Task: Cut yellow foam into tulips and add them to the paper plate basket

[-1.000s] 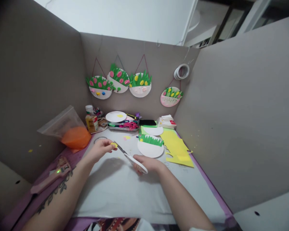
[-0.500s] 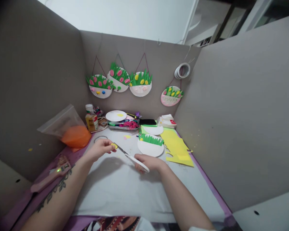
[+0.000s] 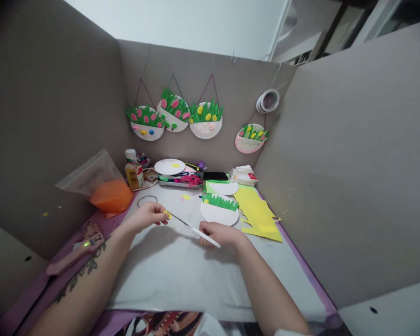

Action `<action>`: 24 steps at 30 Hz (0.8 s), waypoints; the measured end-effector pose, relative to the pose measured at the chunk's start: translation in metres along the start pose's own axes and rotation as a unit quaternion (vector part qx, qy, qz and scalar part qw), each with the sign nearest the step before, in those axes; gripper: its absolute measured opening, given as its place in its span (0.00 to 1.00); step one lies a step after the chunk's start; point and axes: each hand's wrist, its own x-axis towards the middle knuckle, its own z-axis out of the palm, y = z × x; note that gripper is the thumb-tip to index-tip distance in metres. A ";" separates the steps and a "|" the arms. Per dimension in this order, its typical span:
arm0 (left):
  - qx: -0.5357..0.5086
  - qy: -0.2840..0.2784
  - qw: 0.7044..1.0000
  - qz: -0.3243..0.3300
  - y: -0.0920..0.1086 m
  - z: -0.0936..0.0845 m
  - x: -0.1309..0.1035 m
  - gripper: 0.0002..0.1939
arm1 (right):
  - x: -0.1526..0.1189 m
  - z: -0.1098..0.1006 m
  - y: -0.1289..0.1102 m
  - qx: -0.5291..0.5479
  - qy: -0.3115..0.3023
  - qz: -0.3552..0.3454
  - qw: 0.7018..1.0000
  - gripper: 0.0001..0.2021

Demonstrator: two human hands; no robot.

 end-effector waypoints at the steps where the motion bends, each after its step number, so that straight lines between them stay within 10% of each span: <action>1: 0.008 -0.002 1.000 -0.002 0.000 0.000 0.000 0.12 | 0.000 0.000 0.000 -0.007 0.004 0.002 1.000 0.09; 24: 0.040 -0.030 0.998 0.024 0.000 -0.005 -0.002 0.13 | 0.002 0.003 0.002 -0.026 0.017 -0.011 0.999 0.09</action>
